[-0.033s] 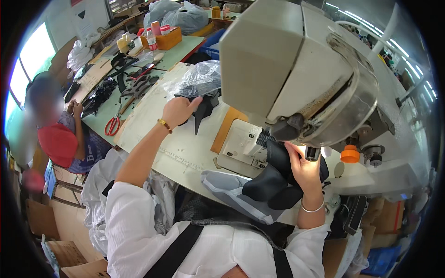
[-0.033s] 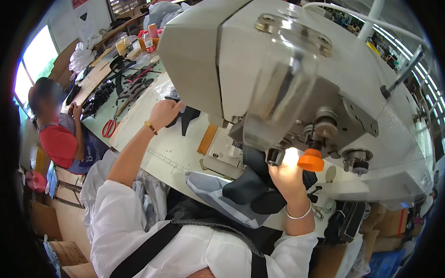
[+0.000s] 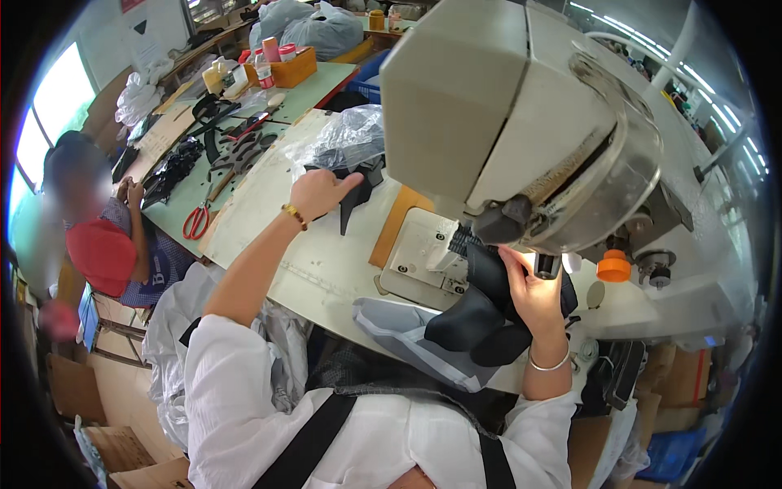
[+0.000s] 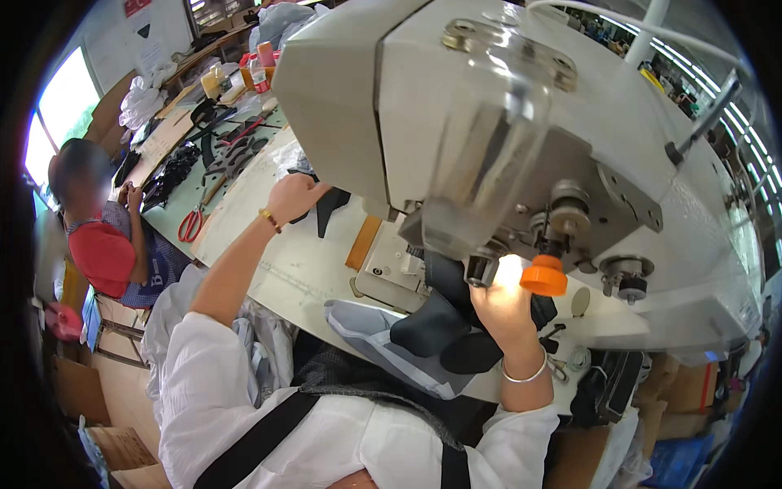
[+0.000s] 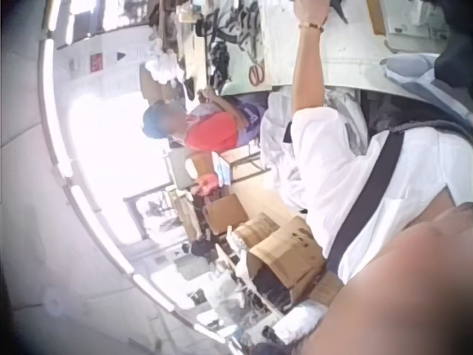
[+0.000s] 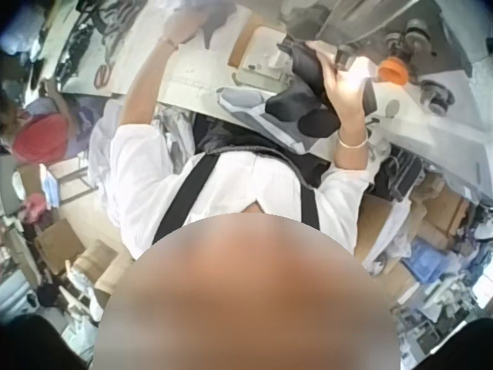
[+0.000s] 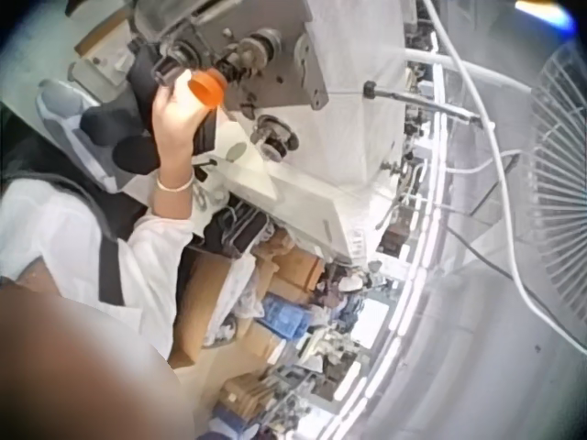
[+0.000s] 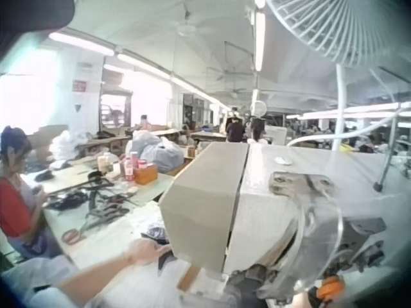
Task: The recorder uses a heavy-duty industrial sewing machine to stitch together black and grey synthetic materials into a shoe upper.
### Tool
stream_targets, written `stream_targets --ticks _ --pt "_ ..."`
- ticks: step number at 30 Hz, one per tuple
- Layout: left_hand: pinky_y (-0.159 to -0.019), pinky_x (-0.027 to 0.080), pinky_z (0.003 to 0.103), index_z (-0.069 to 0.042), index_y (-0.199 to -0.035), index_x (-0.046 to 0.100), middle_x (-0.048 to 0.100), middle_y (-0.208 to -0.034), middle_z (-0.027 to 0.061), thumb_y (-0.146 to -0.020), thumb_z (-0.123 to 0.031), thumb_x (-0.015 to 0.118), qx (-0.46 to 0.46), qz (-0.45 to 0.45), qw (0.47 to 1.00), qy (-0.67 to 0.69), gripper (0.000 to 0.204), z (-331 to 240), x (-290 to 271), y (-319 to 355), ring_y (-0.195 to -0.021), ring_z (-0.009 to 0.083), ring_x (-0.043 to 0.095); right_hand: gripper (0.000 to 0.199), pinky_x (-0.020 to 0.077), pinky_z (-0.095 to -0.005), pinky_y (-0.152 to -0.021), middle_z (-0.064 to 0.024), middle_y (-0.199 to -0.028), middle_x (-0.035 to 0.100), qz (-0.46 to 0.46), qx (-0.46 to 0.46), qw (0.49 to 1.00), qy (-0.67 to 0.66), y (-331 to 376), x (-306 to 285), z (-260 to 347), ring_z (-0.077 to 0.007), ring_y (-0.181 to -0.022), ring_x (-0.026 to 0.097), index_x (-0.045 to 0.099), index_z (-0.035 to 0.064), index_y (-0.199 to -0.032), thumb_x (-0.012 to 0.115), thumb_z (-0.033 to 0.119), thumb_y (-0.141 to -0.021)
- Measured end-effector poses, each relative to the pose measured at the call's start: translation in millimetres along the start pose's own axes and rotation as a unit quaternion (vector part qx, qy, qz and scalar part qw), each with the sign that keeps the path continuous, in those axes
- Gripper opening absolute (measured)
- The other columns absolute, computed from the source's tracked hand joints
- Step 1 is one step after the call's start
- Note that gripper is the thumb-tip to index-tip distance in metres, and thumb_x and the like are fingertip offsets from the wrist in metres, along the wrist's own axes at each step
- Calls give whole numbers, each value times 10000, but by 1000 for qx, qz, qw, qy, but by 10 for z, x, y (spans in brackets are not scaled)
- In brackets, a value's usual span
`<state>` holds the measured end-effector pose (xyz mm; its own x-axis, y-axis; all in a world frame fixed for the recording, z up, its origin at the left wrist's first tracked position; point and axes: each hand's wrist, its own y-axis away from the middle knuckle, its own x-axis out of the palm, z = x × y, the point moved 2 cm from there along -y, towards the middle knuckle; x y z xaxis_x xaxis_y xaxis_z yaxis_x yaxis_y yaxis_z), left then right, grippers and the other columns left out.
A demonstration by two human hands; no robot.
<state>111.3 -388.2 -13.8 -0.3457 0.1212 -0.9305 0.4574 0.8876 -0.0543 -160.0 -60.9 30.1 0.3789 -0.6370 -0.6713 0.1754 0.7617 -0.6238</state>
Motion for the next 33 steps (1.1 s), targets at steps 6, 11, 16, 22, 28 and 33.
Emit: stream_targets --ticks 6,11,16,22,28,33 --pt "-592 491 363 26 -891 671 633 -671 82 -918 -273 772 48 18 978 201 317 63 -90 -200 -596 164 592 302 516 -426 -820 -135 -1030 700 11 -69 990 121 -88 -258 554 -344 -890 660 748 81 -1199 728 39 -901" --pt "-506 290 303 -49 -743 466 427 -619 -52 -928 -190 771 104 -27 958 265 384 235 -424 385 -584 58 341 354 520 -424 -794 -129 -1043 652 67 -168 982 -50 100 -270 1026 -316 -943 652 726 24 -1153 810 103 -818" --pt "-592 460 424 5 -830 592 608 -657 152 -851 -188 767 158 -90 976 116 261 46 -235 878 -587 325 586 544 513 -375 -967 -131 -1275 616 350 108 853 -371 203 837 1205 -256 -1151 619 466 -2 -1496 665 162 -1017" --pt "-643 492 470 -33 -879 653 658 -732 193 -863 -201 756 195 -88 974 74 197 -27 -108 1087 -715 402 664 419 502 -385 -985 -69 -1240 629 193 509 618 -567 -229 2053 943 -212 -1075 606 574 22 -1335 574 357 -1082" --pt "-706 542 487 -98 -959 730 740 -869 169 -941 -265 684 139 -119 978 95 174 320 -155 819 -817 417 703 322 467 -357 -742 -56 -904 630 105 457 777 -421 -628 2410 786 -194 -819 558 639 12 -949 606 313 -1059" --pt "-742 555 484 -95 -968 769 761 -878 153 -939 -308 701 20 -233 972 28 225 781 -435 276 -861 384 723 294 397 -350 -663 -11 -724 512 -5 246 912 -328 -867 2444 651 -129 -703 431 586 -10 -866 615 228 -1037"
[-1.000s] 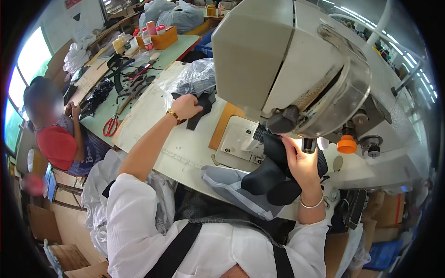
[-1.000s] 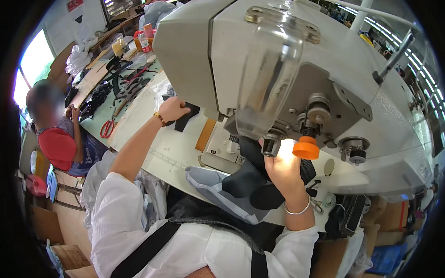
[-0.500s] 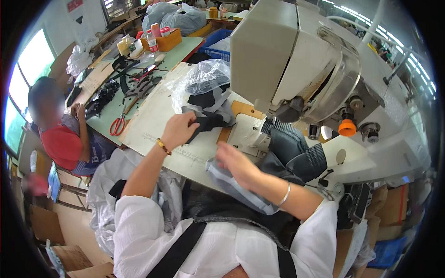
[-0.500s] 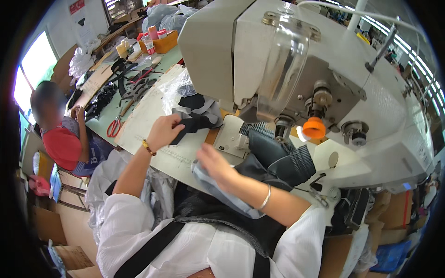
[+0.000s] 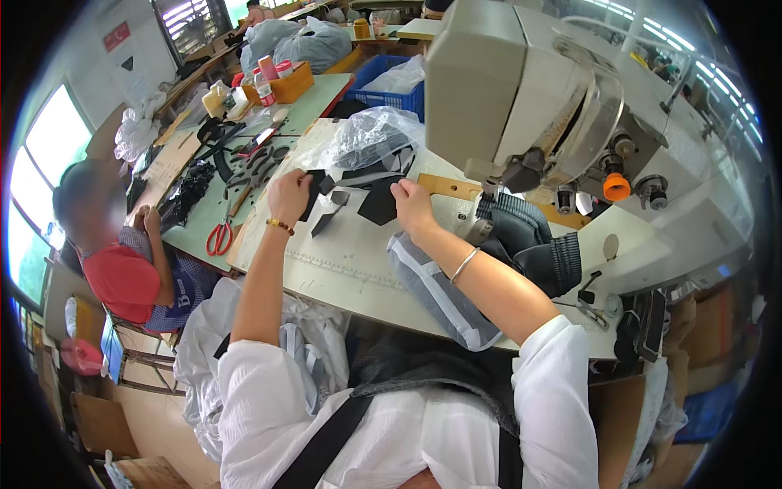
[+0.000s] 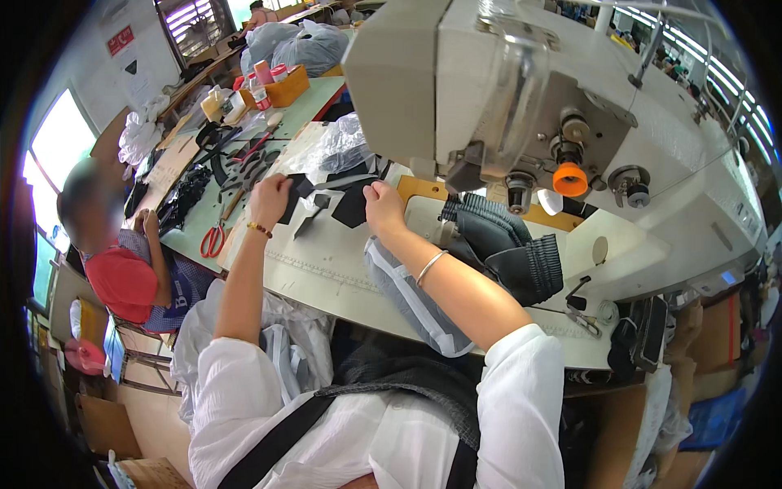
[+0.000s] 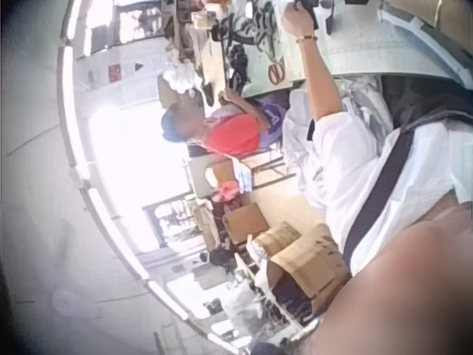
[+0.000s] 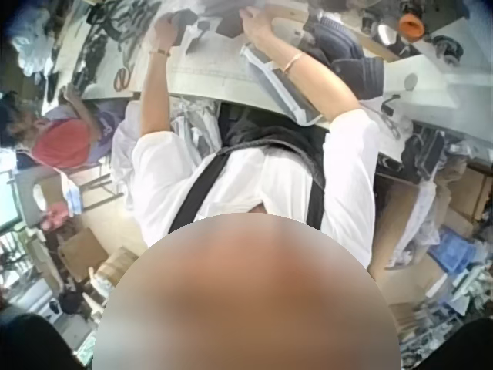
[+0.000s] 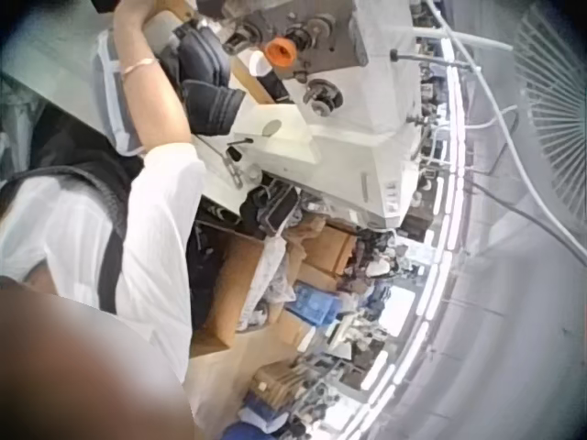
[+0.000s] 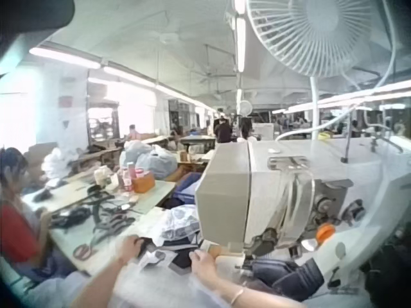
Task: The recorder uses a heavy-duty industrial sewing machine to stitch together black and grey synthetic materials into a shoe upper.
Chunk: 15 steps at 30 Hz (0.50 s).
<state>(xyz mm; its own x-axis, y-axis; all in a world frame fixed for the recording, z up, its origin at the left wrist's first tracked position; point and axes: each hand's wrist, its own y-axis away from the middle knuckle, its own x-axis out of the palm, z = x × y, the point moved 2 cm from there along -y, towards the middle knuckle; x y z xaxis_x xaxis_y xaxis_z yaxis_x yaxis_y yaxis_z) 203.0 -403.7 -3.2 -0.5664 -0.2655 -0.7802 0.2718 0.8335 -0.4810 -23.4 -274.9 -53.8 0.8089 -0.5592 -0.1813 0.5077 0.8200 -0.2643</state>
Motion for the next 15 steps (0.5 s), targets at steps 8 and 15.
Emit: stream_targets --ticks 8,15 --pt "-1218 321 533 -277 -1645 320 315 -1664 186 -863 -213 748 334 168 923 92 894 -550 554 71 -1492 403 370 248 419 -283 -651 42 -752 504 134 85 976 -149 68 58 159 -53 -733 469 604 2 -792 620 174 -969" --pt "-1245 265 510 -368 -1621 375 566 -1505 36 -997 -166 551 252 309 917 -5 679 -597 1053 -401 -1476 305 428 199 403 -294 -671 10 -805 492 222 -75 959 -157 143 -23 545 -80 -740 440 500 -31 -762 594 60 -912"
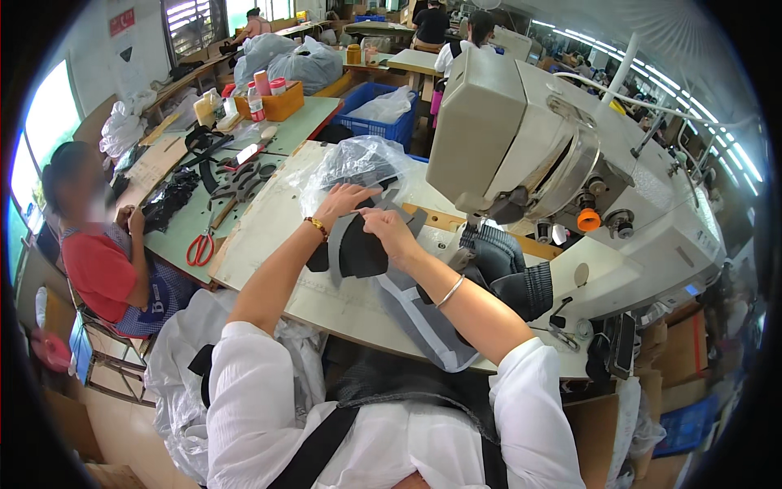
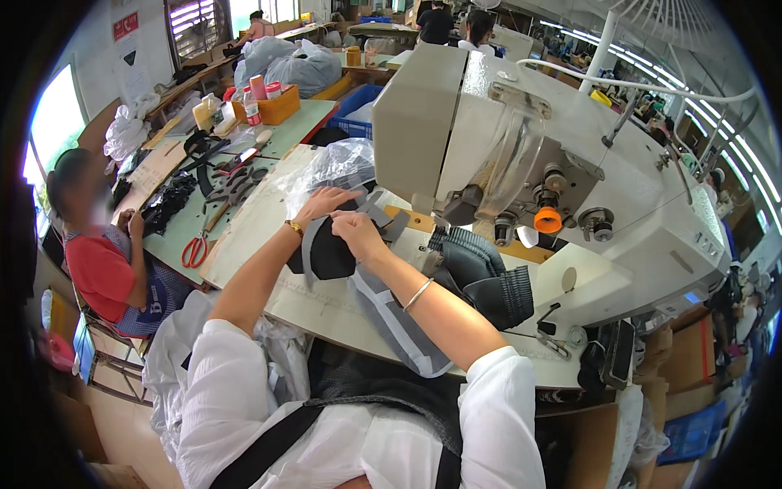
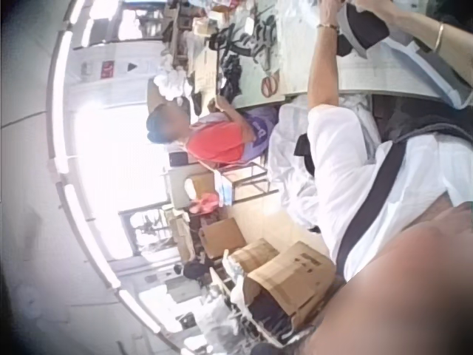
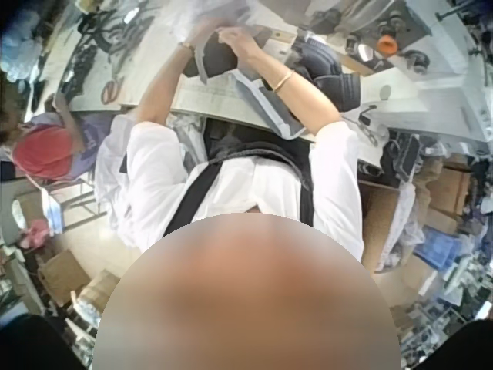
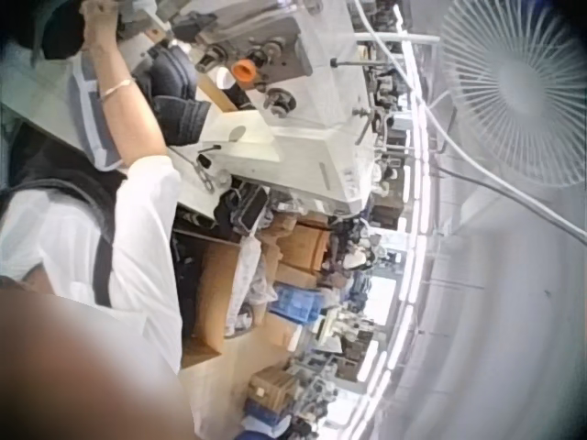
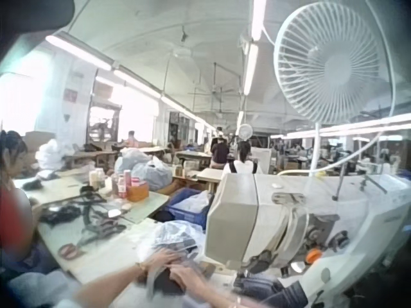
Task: The recorder uses a heavy-duty industrial sewing machine to stitch together black and grey synthetic materials into a shoe upper.
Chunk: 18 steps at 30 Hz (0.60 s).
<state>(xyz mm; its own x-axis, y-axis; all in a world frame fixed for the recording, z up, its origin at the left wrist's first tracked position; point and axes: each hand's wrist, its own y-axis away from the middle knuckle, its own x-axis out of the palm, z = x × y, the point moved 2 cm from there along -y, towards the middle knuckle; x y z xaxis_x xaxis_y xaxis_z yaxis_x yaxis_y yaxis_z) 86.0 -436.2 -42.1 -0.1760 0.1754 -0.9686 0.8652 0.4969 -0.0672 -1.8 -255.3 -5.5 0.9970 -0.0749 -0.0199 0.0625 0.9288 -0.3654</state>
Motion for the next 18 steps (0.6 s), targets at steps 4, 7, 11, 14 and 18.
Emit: stream_targets --ticks 4,7,11,14,18 --pt "-1211 317 495 -330 -1550 503 597 -1425 59 -901 -160 703 20 -75 994 -74 700 -104 -35 248 -1385 286 504 164 405 -349 -656 -74 -802 491 82 -47 988 126 371 33 494 -164 -696 438 499 -40 -805 597 41 -910" --pt "-1155 390 489 -204 -1474 585 652 -1296 85 -859 -127 766 33 -200 976 -73 646 -345 -318 617 -1303 293 560 165 419 -383 -654 -162 -828 494 58 -103 969 216 891 -91 968 -297 -695 458 501 -41 -840 621 48 -909" --pt "-1060 494 408 -35 -1293 695 734 -1239 131 -847 -109 785 69 -226 916 326 460 -898 -787 1105 -1214 299 662 177 447 -404 -660 -204 -801 507 114 -53 957 263 1333 -426 1361 -397 -721 483 518 -37 -858 652 67 -906" --pt "-1027 508 387 -22 -1308 682 735 -1229 118 -882 -207 816 213 -143 907 333 483 -1575 -895 1401 -1168 274 682 153 485 -434 -638 -200 -739 572 158 38 925 344 1398 -682 1439 -415 -682 566 600 0 -907 694 121 -905" --pt "-788 567 366 -66 -1314 641 720 -1144 107 -834 -266 881 222 -97 939 245 572 -2323 -679 1500 -933 214 717 121 500 -392 -625 -155 -792 650 158 11 902 401 1455 -837 1540 -342 -697 610 672 25 -969 727 116 -910"
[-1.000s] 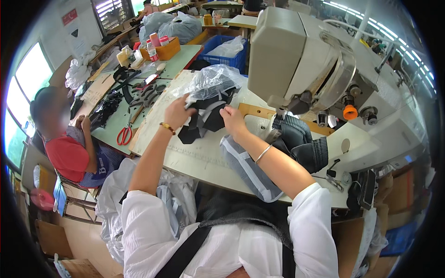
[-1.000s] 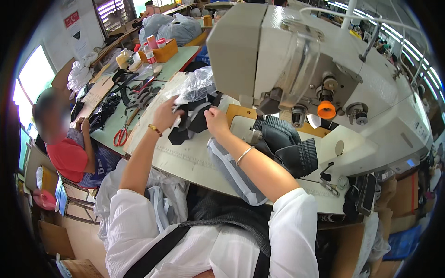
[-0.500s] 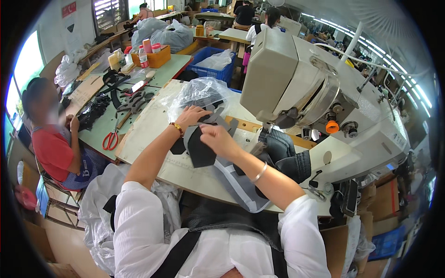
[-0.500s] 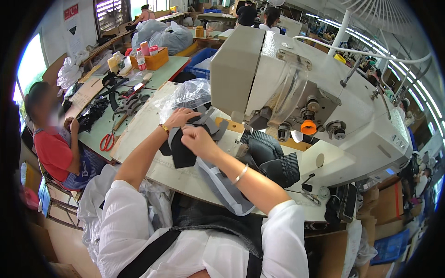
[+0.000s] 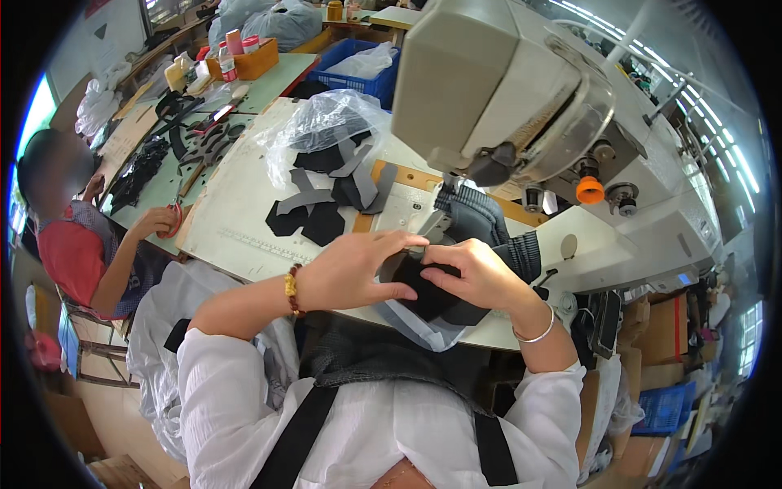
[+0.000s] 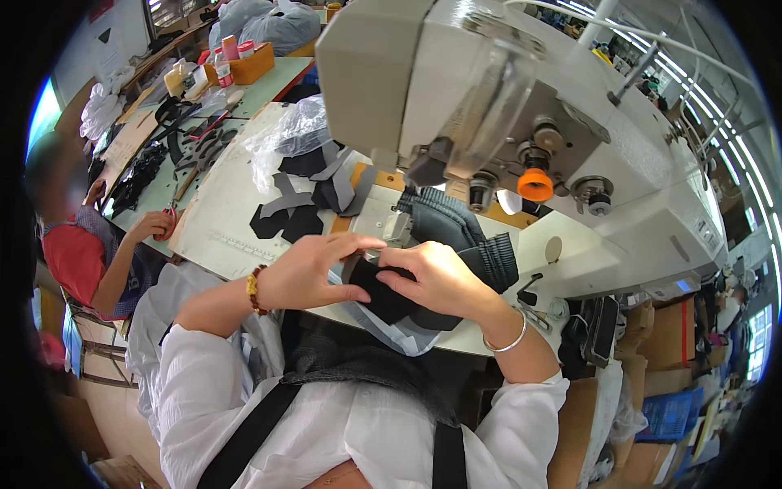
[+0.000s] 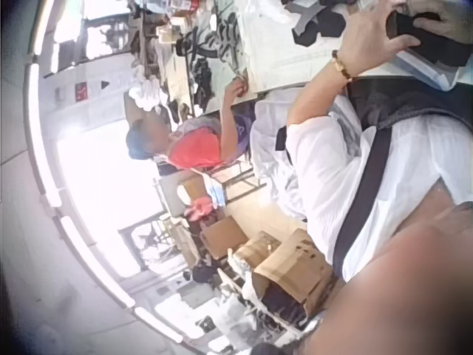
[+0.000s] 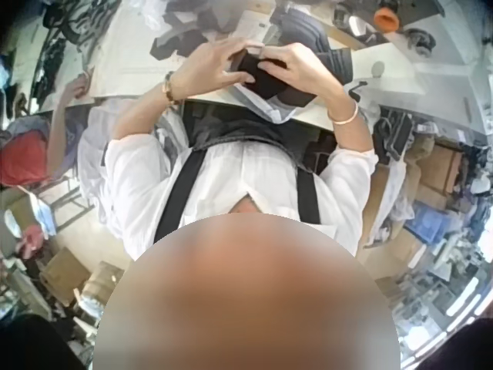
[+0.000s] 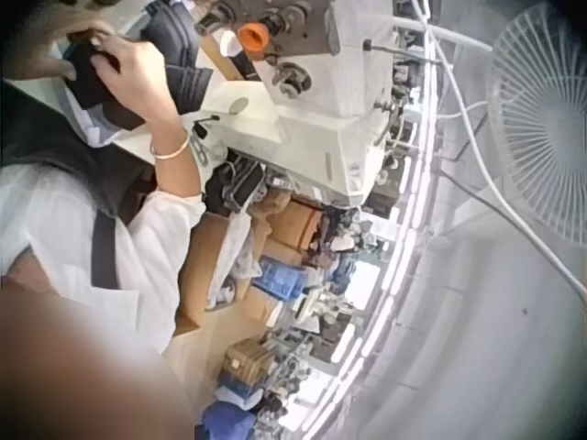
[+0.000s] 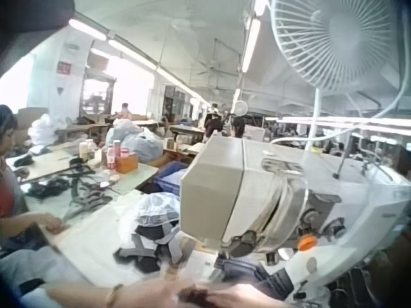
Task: The recorder uses a heavy-duty industrial sewing machine to stitch together black and grey synthetic materials into a shoe upper.
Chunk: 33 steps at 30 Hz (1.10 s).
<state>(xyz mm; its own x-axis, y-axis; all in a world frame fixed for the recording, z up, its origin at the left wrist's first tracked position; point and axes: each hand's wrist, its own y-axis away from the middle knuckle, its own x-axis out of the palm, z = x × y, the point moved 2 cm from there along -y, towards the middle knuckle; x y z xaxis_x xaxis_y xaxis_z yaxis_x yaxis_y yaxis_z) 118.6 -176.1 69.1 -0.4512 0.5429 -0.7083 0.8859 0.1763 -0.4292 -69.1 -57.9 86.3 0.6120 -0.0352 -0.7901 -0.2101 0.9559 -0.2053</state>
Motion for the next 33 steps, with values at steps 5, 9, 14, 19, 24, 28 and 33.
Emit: stream_targets --ticks 5,9,14,19,24,28,33 --pt "-705 592 295 -55 -1303 630 673 -1072 44 -933 -100 748 -193 27 930 311 391 145 41 -26 -818 80 694 171 532 -388 -670 -86 -899 662 -134 -60 974 172 268 -105 168 -297 -778 646 670 59 -980 766 70 -840" --pt "-801 573 270 -32 -1259 637 671 -969 5 -959 -32 693 -179 106 905 370 305 190 241 15 -856 69 674 254 517 -386 -713 -56 -890 616 -192 -65 960 192 293 -159 163 -267 -829 630 659 72 -1032 762 48 -801" --pt "-814 566 291 42 -1108 669 714 -912 48 -966 -83 747 -161 110 934 300 205 84 592 40 -908 93 691 302 497 -394 -741 -59 -905 602 -177 -172 957 151 146 -50 157 -282 -872 622 651 78 -1093 758 69 -811" --pt "-810 597 305 6 -1283 591 737 -1077 88 -1036 -40 630 -141 -112 868 463 255 63 790 47 -912 137 721 603 561 -378 -819 -147 -1186 662 -325 -62 935 -130 101 94 56 -306 -936 672 584 29 -1390 795 8 -825" --pt "-903 570 326 11 -1360 536 641 -1290 112 -1040 -40 613 -111 -120 917 364 333 144 939 133 -1076 183 687 473 572 -363 -778 -209 -1231 679 -335 -90 936 -52 145 231 -16 -256 -877 703 564 -3 -1373 703 -25 -922" --pt "-1054 476 425 -131 -1333 623 561 -1258 73 -891 -2 734 7 -277 960 35 474 203 842 218 -1201 217 603 236 448 -273 -555 -73 -784 588 -343 25 930 -132 238 162 -122 -149 -567 546 557 13 -1151 671 -49 -954" --pt "-1078 432 476 -313 -1179 727 598 -1193 31 -805 -136 753 305 -269 851 -333 415 245 609 26 -1098 191 585 216 380 -277 -521 -46 -690 498 -238 64 957 -152 180 118 -187 -116 -533 461 561 21 -1107 683 -53 -945"
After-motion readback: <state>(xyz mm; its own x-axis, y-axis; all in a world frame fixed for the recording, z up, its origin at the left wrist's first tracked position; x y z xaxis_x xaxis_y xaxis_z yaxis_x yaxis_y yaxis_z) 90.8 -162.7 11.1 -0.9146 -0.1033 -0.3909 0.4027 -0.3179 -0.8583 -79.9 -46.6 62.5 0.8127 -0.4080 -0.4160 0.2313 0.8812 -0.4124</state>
